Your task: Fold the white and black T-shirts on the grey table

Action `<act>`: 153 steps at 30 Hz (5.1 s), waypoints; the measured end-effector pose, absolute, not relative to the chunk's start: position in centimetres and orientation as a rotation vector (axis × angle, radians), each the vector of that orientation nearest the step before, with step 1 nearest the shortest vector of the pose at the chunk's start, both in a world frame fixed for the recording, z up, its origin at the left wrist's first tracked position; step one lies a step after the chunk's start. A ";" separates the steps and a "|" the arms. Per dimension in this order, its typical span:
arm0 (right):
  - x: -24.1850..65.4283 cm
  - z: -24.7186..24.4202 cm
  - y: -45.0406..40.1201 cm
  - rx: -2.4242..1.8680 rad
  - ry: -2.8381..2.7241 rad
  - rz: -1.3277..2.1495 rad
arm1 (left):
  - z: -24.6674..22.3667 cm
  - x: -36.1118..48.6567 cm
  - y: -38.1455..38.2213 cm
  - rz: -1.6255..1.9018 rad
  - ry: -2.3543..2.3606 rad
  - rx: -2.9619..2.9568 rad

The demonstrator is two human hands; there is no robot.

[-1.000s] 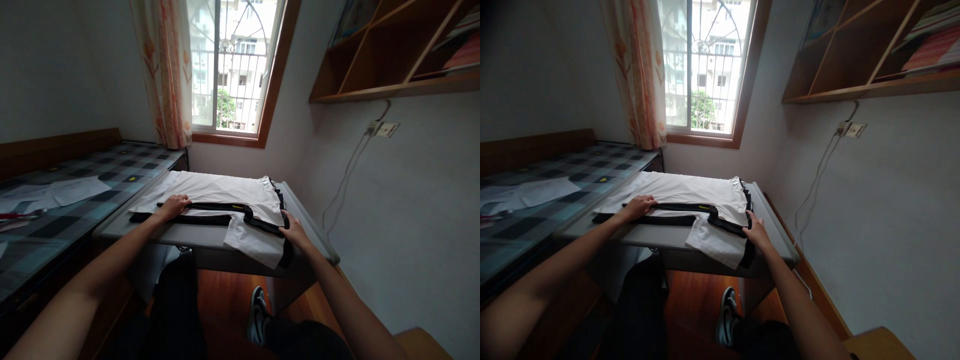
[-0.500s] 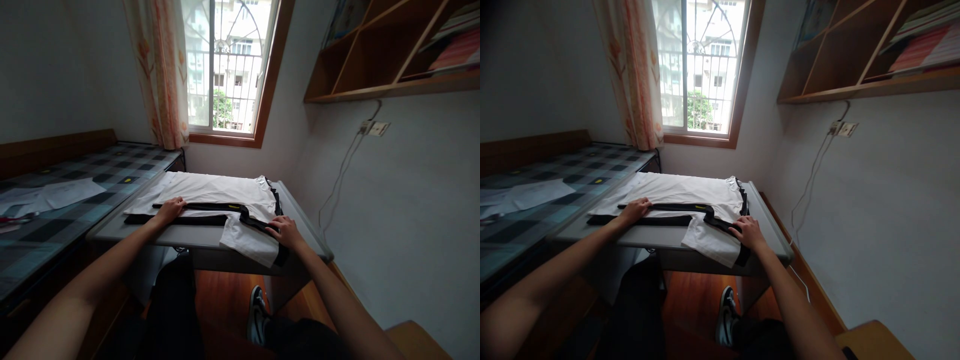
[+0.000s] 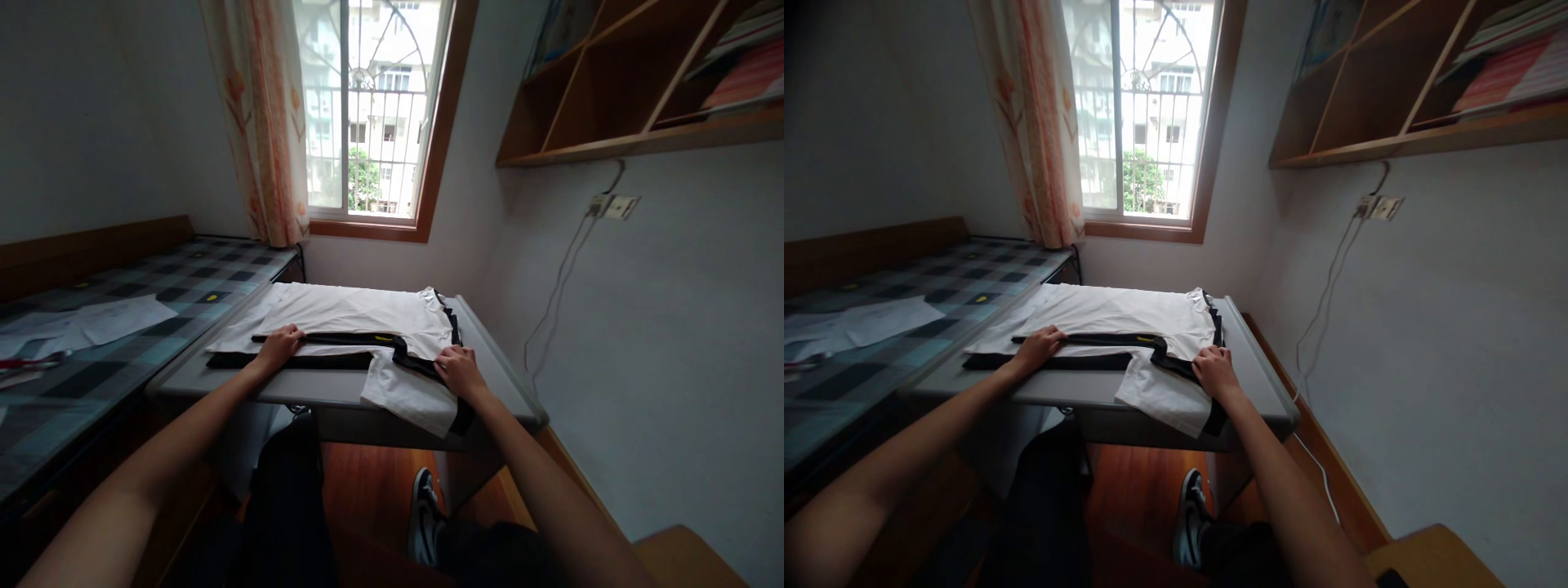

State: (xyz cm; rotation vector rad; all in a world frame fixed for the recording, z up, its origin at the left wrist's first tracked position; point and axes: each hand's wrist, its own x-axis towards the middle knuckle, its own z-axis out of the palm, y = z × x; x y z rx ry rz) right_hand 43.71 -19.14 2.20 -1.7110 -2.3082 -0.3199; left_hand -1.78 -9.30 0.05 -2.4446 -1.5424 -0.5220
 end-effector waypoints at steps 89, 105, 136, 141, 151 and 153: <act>46.0 -2.1 -20.3 -1.520 -2.102 -0.166 | 3.3 -6.5 -7.6 -0.195 -1.692 -2.479; 46.4 -1.3 -20.6 -1.492 -1.885 0.099 | 3.7 -7.5 -9.2 -0.167 -1.678 -2.316; 46.8 -1.1 -20.5 -1.482 -1.626 0.262 | 2.7 10.4 -9.4 -0.867 -1.128 -3.106; 47.3 -1.7 -20.1 -1.593 -1.742 0.131 | 3.5 17.7 -9.2 -0.739 -0.981 -3.181; 47.2 -2.3 -20.0 -1.653 -1.800 0.169 | 3.0 20.6 -10.2 -0.491 -0.749 -3.127; 47.2 -2.3 -20.1 -1.633 -1.817 0.175 | 3.0 20.4 -10.2 -0.493 -0.775 -3.136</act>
